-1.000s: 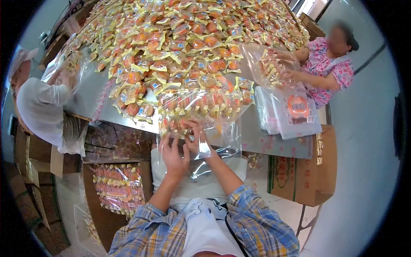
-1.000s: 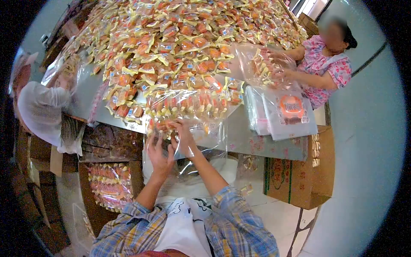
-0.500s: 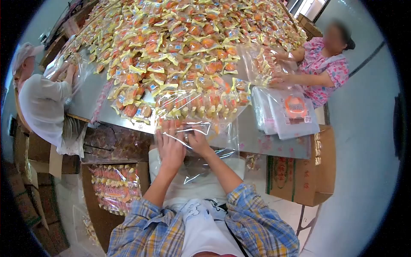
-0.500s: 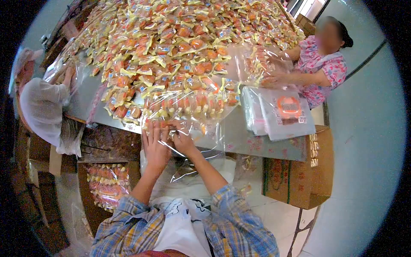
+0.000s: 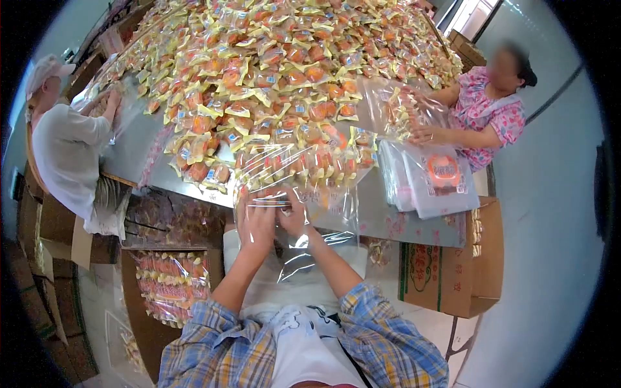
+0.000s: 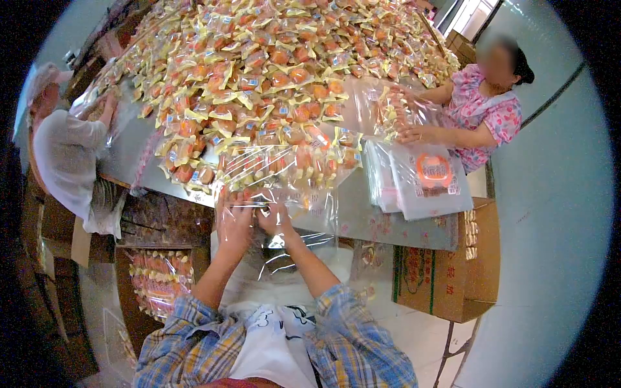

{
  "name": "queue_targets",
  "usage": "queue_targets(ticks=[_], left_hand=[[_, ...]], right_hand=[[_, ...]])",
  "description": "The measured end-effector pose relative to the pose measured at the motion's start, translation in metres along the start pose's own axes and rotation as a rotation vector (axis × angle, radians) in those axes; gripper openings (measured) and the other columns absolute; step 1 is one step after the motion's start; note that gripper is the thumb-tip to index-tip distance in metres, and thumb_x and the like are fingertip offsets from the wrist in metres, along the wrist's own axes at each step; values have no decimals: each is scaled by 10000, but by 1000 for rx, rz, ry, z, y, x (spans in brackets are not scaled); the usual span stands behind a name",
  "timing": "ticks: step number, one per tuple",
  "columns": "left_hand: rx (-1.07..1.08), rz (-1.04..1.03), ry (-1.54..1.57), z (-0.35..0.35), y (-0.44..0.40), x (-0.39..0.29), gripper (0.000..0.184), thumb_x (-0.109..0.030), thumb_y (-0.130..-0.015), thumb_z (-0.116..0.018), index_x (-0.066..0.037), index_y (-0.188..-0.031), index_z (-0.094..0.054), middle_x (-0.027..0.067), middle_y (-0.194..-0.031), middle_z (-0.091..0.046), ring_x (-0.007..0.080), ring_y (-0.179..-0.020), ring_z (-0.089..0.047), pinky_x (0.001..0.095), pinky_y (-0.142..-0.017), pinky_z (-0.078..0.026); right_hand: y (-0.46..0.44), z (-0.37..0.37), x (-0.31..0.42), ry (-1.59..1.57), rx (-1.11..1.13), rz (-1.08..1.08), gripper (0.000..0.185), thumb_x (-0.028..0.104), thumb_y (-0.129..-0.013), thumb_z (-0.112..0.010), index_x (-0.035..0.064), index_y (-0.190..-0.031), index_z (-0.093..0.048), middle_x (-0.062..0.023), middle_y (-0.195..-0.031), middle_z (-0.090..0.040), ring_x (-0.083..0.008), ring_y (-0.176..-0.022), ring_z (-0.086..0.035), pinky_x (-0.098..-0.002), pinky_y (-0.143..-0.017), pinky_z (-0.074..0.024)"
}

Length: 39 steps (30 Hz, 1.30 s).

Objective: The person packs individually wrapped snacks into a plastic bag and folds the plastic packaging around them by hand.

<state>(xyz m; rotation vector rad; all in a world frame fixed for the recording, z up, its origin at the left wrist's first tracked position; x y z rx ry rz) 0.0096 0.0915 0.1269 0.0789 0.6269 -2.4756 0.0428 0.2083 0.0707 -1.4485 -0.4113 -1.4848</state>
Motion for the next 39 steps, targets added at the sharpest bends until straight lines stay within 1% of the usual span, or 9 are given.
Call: queue_targets(ticks=[6,7,14,20,26,30,35,37,39], left_hand=[[-47,-12,-93,-8,8,-2,529,-125,-890,-638,-74,-1416,-601,177,-1387,-599,383,-1336,-522,583,-1124,-376],[-48,-15,-69,-7,8,-2,539,-132,-880,-647,-72,-1414,-601,183,-1422,-573,399,-1360,-491,584,-1146,-355],[-28,8,-63,-3,6,-8,555,-108,-885,-619,52,-1414,-561,204,-1503,-527,451,-1404,-454,592,-1217,-295],[-51,-19,-81,-9,-2,-5,484,-118,-914,-597,51,-1368,-605,215,-1467,-577,432,-1388,-499,571,-1214,-318],[-40,-29,-79,-19,0,4,441,-124,-931,-584,25,-1344,-627,199,-1469,-588,407,-1383,-515,558,-1194,-351],[-75,-40,20,-32,7,14,504,-110,-905,-637,-39,-1402,-596,159,-1505,-578,392,-1378,-538,530,-1227,-323],[-102,-26,41,-28,9,11,440,-135,-926,-641,-46,-1356,-624,134,-1465,-605,367,-1389,-517,557,-1200,-347],[-147,-25,18,-30,6,5,407,-139,-933,-643,-42,-1328,-635,124,-1439,-612,372,-1401,-494,597,-1205,-335],[-150,-40,13,-32,6,1,416,-133,-918,-657,-41,-1324,-637,118,-1433,-613,374,-1411,-483,612,-1217,-313]], right_hand=[[8,0,-20,371,-34,26,308,65,-892,-720,5,-1184,-643,-162,-1136,-709,-326,-1088,-694,-418,-963,-547],[2,-4,-26,84,-44,12,304,84,-899,-718,6,-1184,-646,-174,-1154,-703,-362,-1115,-677,-447,-983,-536],[1,1,-7,144,-95,100,318,61,-899,-714,57,-1209,-650,-168,-1171,-685,-363,-1093,-674,-456,-968,-530],[2,0,-21,-63,-34,-73,350,-22,-921,-666,26,-1266,-633,-122,-1256,-666,-205,-1042,-714,-331,-857,-586],[0,6,-17,79,-160,-126,389,-3,-867,-665,44,-1253,-636,-174,-1220,-649,-325,-1100,-652,-406,-937,-532],[4,15,47,566,-175,201,370,121,-834,-714,25,-1185,-648,-199,-1291,-618,-416,-1143,-578,-514,-1025,-443],[53,44,74,653,-154,162,257,96,-802,-735,23,-1046,-698,-192,-1368,-592,-398,-1174,-561,-510,-1037,-440],[90,56,64,521,-3,85,299,82,-797,-761,43,-1087,-701,-153,-1256,-671,-383,-1187,-618,-471,-1016,-501],[115,69,94,282,213,306,264,29,-799,-757,44,-1059,-711,-143,-1016,-725,-364,-950,-696,-413,-856,-572]])
Point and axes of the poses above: each hand's wrist, its own y-axis away from the middle knuckle, its own z-axis out of the back of the hand, x = y × z, the point moved 8 cm from there along -y, towards the middle knuckle
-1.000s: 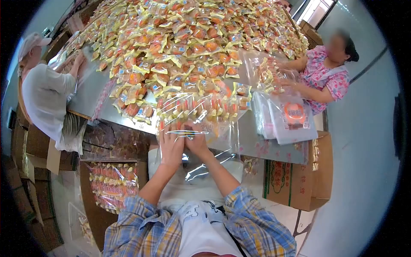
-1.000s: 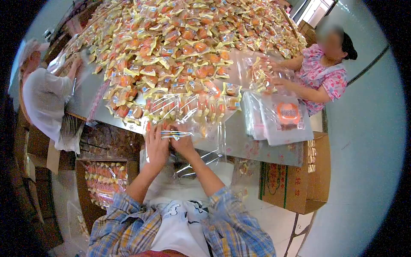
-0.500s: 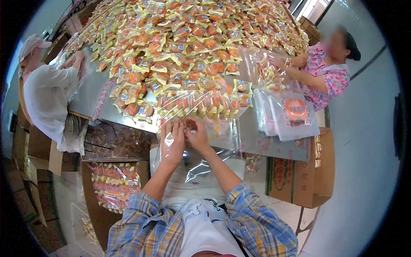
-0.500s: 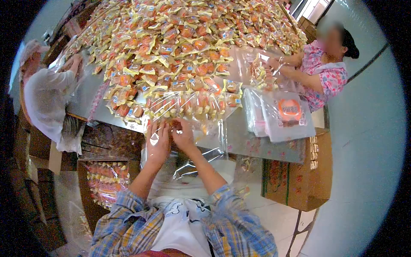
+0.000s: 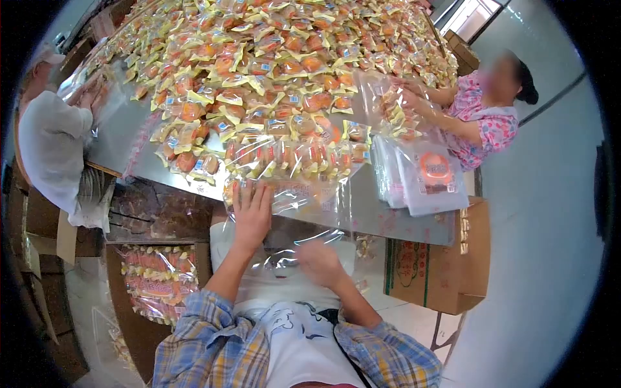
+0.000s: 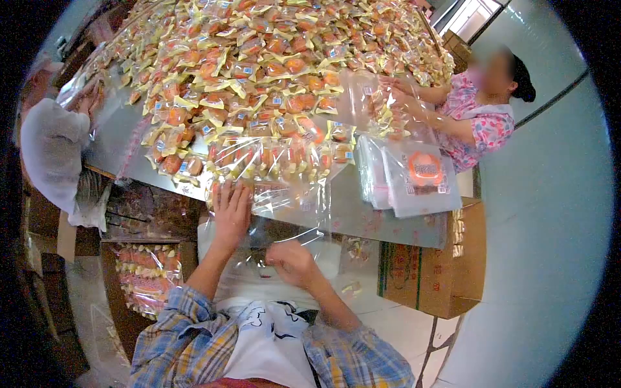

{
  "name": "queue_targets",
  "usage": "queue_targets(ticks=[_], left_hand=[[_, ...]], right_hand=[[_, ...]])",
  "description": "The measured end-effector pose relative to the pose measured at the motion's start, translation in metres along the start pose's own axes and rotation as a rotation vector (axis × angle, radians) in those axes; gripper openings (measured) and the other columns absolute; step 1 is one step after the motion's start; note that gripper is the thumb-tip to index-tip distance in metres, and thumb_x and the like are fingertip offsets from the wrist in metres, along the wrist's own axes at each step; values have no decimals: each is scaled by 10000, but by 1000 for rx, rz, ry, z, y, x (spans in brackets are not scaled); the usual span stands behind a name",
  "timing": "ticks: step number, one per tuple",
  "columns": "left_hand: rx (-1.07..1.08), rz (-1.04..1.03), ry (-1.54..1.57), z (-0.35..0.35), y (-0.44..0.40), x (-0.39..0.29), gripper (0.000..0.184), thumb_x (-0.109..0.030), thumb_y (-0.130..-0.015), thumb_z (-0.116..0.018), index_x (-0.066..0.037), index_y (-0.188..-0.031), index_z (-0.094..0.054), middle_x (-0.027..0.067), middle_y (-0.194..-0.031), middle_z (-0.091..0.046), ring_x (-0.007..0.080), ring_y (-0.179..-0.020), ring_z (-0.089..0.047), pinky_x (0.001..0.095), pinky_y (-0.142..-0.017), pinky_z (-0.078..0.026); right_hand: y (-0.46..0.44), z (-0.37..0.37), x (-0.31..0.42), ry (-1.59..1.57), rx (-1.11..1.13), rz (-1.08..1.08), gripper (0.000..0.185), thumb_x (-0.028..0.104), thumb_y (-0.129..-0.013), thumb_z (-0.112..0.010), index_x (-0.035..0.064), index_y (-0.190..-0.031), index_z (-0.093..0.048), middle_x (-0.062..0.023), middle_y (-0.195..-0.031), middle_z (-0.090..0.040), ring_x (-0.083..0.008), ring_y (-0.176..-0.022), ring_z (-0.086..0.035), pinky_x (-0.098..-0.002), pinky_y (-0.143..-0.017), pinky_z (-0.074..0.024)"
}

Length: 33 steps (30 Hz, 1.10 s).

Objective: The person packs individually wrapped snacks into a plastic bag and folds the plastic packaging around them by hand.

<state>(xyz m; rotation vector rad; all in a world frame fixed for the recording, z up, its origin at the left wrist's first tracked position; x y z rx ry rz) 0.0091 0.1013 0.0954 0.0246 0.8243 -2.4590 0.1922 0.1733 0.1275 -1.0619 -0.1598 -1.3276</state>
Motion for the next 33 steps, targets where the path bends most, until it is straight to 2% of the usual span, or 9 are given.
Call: queue_targets(ticks=[2,4,6,8,13,18,21,28,33], left_hand=[[-46,-7,-7,-5,2,0,438,-126,-890,-686,-43,-1317,-639,112,-1436,-607,374,-1424,-471,619,-1244,-273],[-31,21,27,6,-4,-1,441,-125,-882,-696,-51,-1313,-643,112,-1434,-609,375,-1421,-476,616,-1244,-272],[-29,26,27,6,-1,-3,449,-128,-872,-708,-67,-1312,-647,112,-1432,-613,377,-1419,-482,614,-1243,-269],[-50,37,37,-4,0,-1,455,-130,-871,-706,-70,-1318,-647,114,-1425,-618,381,-1420,-481,612,-1244,-267],[-29,8,55,-2,0,5,494,-152,-835,-724,-65,-1315,-649,133,-1415,-617,395,-1427,-467,612,-1248,-262],[-94,12,104,3,-2,0,356,-96,-886,-690,-3,-1229,-673,154,-1385,-638,396,-1427,-480,658,-1229,-274],[-101,-11,77,-3,2,1,465,-130,-823,-714,-14,-1271,-672,158,-1406,-614,412,-1448,-441,675,-1234,-258],[-73,17,116,5,-4,-2,362,-85,-873,-713,2,-1224,-692,163,-1355,-663,386,-1443,-471,645,-1237,-270],[-98,-17,106,0,0,0,458,-135,-811,-718,-7,-1248,-673,154,-1382,-639,406,-1402,-502,682,-1224,-276]], right_hand=[[-17,66,41,-170,12,110,182,-45,-800,-750,27,-961,-706,-91,-930,-746,-304,-952,-739,-396,-776,-590],[-15,134,14,-489,-445,165,149,-66,-833,-738,30,-938,-694,-113,-957,-744,-229,-966,-731,-373,-749,-591],[-18,194,-50,23,-658,-292,162,-11,-885,-743,25,-1033,-689,-127,-1022,-732,-228,-958,-715,-336,-814,-583],[-83,207,-75,178,-539,-462,295,6,-868,-753,49,-1152,-687,-121,-1120,-713,-294,-1044,-692,-370,-921,-564],[-129,154,-188,818,119,-211,691,112,-771,-807,56,-1405,-538,-191,-1329,-631,-359,-1223,-613,-479,-984,-550],[-134,138,-229,797,150,-475,751,116,-669,-872,69,-1346,-551,-185,-1123,-706,-424,-1056,-662,-510,-941,-534],[-135,154,-244,848,250,-660,640,152,-727,-822,49,-1304,-565,-202,-1093,-695,-419,-1051,-654,-514,-904,-531],[-185,213,-216,832,-169,-134,477,178,-761,-760,43,-1203,-638,-179,-1130,-670,-402,-1029,-643,-515,-886,-524],[-166,166,-310,815,132,-330,660,220,-750,-867,112,-1342,-597,-174,-1207,-679,-389,-1125,-650,-487,-953,-530]])
Point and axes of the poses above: each hand's wrist, its own y-axis away from the middle knuckle, its own z-axis out of the back of the hand, x = y × z, the point moved 8 cm from there along -y, towards the middle knuckle
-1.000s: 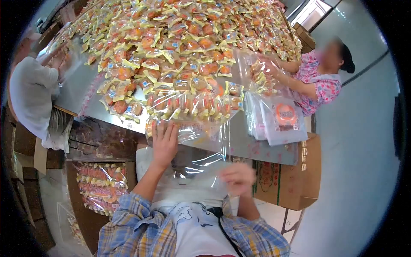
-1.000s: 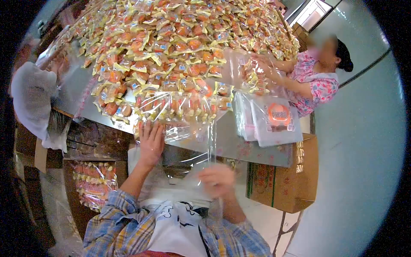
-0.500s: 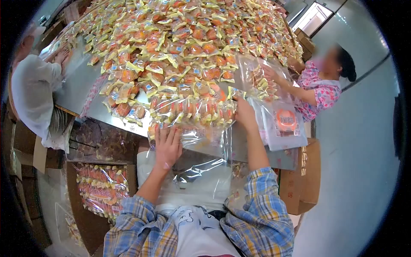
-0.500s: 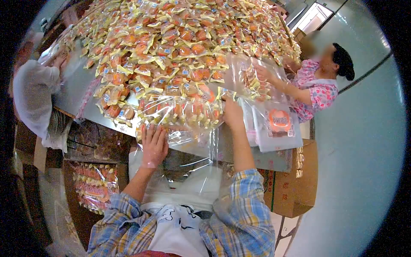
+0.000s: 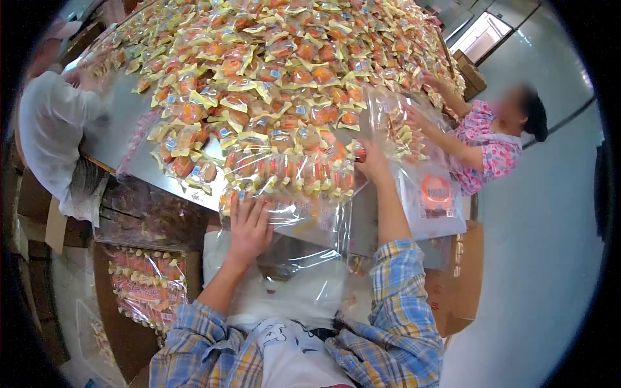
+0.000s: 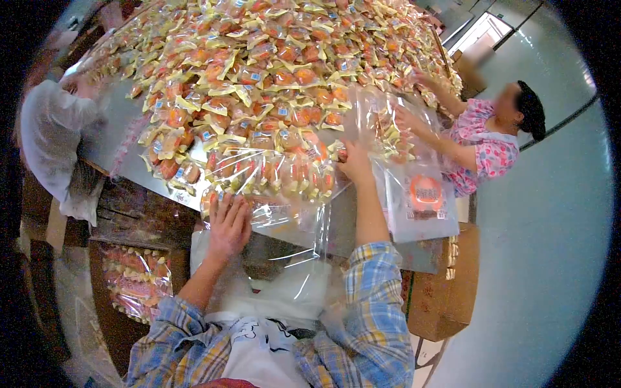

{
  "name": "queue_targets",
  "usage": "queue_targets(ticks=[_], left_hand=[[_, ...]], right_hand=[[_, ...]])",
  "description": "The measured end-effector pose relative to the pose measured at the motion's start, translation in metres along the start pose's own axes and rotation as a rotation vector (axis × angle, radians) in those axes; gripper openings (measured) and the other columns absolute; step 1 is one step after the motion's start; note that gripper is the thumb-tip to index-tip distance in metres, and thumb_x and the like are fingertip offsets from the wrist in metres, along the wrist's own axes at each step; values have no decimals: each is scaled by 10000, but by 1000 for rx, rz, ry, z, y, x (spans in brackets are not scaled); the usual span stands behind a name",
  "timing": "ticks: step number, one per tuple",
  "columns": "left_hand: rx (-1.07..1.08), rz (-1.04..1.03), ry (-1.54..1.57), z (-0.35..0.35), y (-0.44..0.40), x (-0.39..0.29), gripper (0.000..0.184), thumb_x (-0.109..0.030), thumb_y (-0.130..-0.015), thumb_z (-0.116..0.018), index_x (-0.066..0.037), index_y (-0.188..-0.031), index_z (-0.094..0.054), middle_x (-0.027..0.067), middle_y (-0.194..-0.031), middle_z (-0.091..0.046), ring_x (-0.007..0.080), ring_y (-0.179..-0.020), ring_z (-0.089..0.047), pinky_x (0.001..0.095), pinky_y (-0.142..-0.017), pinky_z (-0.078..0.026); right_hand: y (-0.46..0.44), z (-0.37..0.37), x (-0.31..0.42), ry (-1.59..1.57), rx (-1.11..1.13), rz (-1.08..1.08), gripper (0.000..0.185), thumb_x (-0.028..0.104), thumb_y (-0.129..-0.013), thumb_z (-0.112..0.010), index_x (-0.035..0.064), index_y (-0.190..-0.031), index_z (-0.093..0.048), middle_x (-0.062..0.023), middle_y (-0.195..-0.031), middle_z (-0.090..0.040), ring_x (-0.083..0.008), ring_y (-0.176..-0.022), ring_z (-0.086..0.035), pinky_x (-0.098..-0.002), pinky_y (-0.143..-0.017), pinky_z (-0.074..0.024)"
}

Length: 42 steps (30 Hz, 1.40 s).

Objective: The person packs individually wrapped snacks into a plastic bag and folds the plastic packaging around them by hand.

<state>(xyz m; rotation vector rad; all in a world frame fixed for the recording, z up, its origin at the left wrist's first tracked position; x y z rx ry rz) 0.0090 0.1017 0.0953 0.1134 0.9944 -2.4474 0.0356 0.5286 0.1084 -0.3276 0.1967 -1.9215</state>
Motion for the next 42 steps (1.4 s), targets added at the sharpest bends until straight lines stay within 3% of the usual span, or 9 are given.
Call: queue_targets(ticks=[3,7,12,18,27,34,35,38,42], left_hand=[[4,1,-12,5,-5,3,439,-126,-826,-710,-9,-1248,-674,145,-1374,-649,395,-1396,-512,671,-1216,-299],[-25,1,-11,0,-1,1,388,-108,-835,-705,-14,-1212,-693,140,-1363,-665,390,-1373,-539,663,-1207,-320],[3,11,20,4,0,7,449,-116,-804,-733,-58,-1248,-702,124,-1377,-666,376,-1388,-538,625,-1197,-363],[104,89,69,-5,4,18,568,-159,-774,-779,-139,-1333,-684,88,-1463,-620,344,-1418,-526,557,-1207,-383],[21,103,94,9,-9,9,413,-128,-817,-758,-74,-1226,-738,117,-1333,-703,352,-1309,-613,522,-1145,-456],[-12,92,92,13,-11,8,381,-101,-805,-762,-77,-1186,-760,119,-1300,-721,362,-1262,-647,512,-1123,-476],[-13,96,93,15,-13,7,381,-99,-807,-762,-77,-1187,-759,119,-1301,-720,362,-1264,-646,512,-1121,-478],[-17,93,69,9,-9,8,380,-78,-812,-763,-72,-1192,-753,116,-1304,-719,353,-1266,-646,484,-1090,-507],[-7,101,52,16,-16,4,331,-67,-834,-777,-67,-1164,-759,112,-1309,-724,342,-1246,-666,444,-1093,-514]], right_hand=[[5,-12,-8,-334,80,-261,880,205,-634,-958,99,-1410,-558,-202,-1320,-661,-405,-1219,-633,-477,-1015,-516],[9,8,1,-288,12,-168,894,251,-699,-932,20,-1437,-484,-203,-1241,-692,-394,-1189,-656,-435,-1028,-518],[65,32,-5,-751,-132,-386,707,281,-809,-890,-8,-1356,-548,-147,-1174,-712,-242,-1077,-700,-393,-909,-565],[200,25,-4,-1167,110,-744,454,255,-886,-832,-15,-1204,-652,-78,-1079,-719,-164,-1010,-685,-304,-868,-556],[212,54,47,-330,-175,-458,463,277,-988,-736,-19,-1311,-585,-147,-1145,-710,-237,-1093,-671,-392,-961,-524],[240,97,20,-875,-582,-536,300,224,-1071,-619,24,-1292,-586,-126,-1110,-718,-185,-993,-664,-335,-887,-538],[243,97,33,-1218,-564,-549,273,195,-1086,-589,49,-1315,-558,-97,-1097,-724,-141,-922,-671,-294,-841,-548],[263,64,28,-1203,-136,-606,271,173,-1083,-592,62,-1322,-533,-85,-1123,-726,-123,-889,-682,-261,-781,-558],[270,39,38,-1022,-140,-551,202,145,-1066,-623,69,-1248,-580,-74,-1157,-730,-106,-975,-683,-246,-744,-561]])
Point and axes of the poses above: each hand's wrist, its own y-axis away from the middle knuckle, its own z-axis out of the back of the hand, x = y × z, the point moved 8 cm from there along -y, towards the middle knuckle
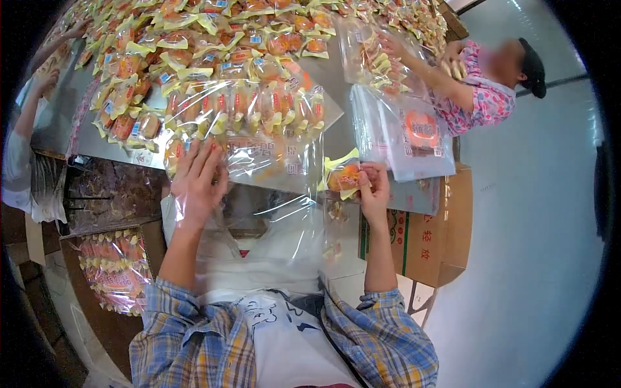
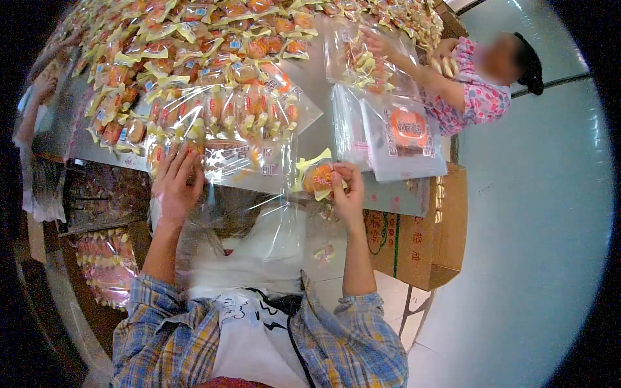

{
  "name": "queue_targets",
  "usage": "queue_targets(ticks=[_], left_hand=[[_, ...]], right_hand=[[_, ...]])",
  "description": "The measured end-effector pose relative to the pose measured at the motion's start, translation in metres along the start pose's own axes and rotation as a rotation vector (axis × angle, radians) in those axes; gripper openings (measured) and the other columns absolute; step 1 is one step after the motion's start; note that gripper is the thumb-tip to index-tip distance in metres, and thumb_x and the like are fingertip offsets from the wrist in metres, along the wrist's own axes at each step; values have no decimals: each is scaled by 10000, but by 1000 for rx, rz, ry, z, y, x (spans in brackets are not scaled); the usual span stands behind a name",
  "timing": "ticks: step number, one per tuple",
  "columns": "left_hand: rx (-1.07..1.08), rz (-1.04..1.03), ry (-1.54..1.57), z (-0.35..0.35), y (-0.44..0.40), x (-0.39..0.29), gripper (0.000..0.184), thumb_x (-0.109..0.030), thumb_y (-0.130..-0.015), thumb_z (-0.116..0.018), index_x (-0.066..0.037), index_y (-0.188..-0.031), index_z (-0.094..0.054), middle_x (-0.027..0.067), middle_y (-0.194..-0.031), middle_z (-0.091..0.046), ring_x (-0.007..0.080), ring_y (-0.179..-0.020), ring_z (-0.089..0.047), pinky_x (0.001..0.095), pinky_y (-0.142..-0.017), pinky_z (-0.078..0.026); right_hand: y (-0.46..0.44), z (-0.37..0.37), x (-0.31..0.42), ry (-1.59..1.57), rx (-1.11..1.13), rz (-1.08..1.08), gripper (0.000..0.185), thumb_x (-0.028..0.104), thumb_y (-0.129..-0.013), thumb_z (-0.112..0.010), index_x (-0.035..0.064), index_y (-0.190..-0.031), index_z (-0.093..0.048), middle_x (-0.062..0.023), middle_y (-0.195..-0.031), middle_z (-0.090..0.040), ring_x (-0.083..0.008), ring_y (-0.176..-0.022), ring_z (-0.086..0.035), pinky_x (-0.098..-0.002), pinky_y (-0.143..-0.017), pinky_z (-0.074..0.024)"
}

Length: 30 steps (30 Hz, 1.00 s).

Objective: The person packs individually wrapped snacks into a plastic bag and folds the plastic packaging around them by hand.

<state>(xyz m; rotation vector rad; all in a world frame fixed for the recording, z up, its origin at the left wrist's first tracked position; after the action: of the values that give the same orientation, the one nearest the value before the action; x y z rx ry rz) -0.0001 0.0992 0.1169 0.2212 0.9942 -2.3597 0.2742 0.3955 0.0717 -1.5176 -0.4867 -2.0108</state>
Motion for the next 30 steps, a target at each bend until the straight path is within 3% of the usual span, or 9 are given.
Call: queue_targets(ticks=[4,5,8,11,14,15,17,23,30], left_hand=[[-6,-6,-16,-4,4,2,328,-75,-836,-771,-72,-1164,-758,102,-1322,-719,332,-1257,-661,440,-1079,-525],[-26,-15,-18,-6,4,3,329,-77,-837,-768,-74,-1166,-757,100,-1327,-716,329,-1262,-659,440,-1078,-526],[-33,-25,-27,-7,5,4,337,-85,-830,-773,-83,-1167,-759,93,-1332,-715,321,-1276,-652,439,-1076,-527],[-61,-47,-36,-8,8,7,348,-95,-818,-783,-94,-1165,-762,95,-1330,-716,318,-1285,-649,437,-1076,-529],[-24,-51,-61,-4,6,3,365,-101,-811,-791,-95,-1175,-759,91,-1327,-720,319,-1289,-649,444,-1075,-533],[-62,-38,-4,-6,8,6,361,-82,-835,-752,-93,-1196,-750,103,-1287,-728,349,-1279,-646,498,-1106,-497],[-61,-38,-11,-11,11,8,359,-80,-838,-750,-97,-1198,-750,104,-1288,-727,350,-1278,-645,496,-1106,-496],[-70,-45,-16,-8,9,6,363,-80,-836,-753,-101,-1199,-750,106,-1287,-727,348,-1268,-651,503,-1109,-491],[-56,-25,26,-3,8,4,372,-82,-833,-756,-97,-1205,-746,114,-1287,-724,361,-1261,-653,516,-1115,-486]], right_hand=[[3,-11,29,221,-170,317,146,90,-1021,-666,22,-1146,-698,-128,-1186,-744,-202,-1067,-702,-336,-915,-550],[5,-11,44,385,-222,458,142,39,-969,-691,17,-1100,-741,-178,-1221,-736,-283,-1065,-709,-376,-960,-538],[14,-9,49,545,-247,616,236,-40,-895,-686,23,-1114,-746,-188,-1243,-728,-320,-1066,-703,-391,-977,-535],[18,-12,39,489,-177,698,306,-57,-821,-693,12,-1114,-750,-180,-1238,-729,-326,-1079,-693,-398,-986,-530],[25,-26,46,457,-109,656,324,-32,-786,-706,2,-1105,-751,-176,-1253,-722,-337,-1114,-681,-416,-990,-527],[28,-32,53,519,-73,700,347,-16,-786,-722,-1,-1133,-737,-183,-1265,-714,-343,-1127,-678,-422,-990,-528],[33,-43,62,643,-7,790,404,15,-787,-754,-7,-1187,-708,-196,-1291,-698,-355,-1152,-671,-434,-989,-530],[25,-23,16,205,-103,679,436,42,-834,-826,75,-1220,-624,-214,-1379,-632,-366,-1214,-646,-457,-1046,-502],[18,-25,30,442,-57,737,322,4,-896,-761,93,-1182,-640,-201,-1396,-555,-374,-1250,-587,-457,-1049,-478]])
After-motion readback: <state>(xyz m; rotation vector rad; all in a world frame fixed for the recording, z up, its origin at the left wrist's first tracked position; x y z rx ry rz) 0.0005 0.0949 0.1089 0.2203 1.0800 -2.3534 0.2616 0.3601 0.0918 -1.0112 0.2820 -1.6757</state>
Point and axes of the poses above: each hand's wrist, its own y-axis away from the middle knuckle, its own z-axis out of the back of the hand, x = y × z, the point moved 8 cm from there along -y, towards the middle knuckle
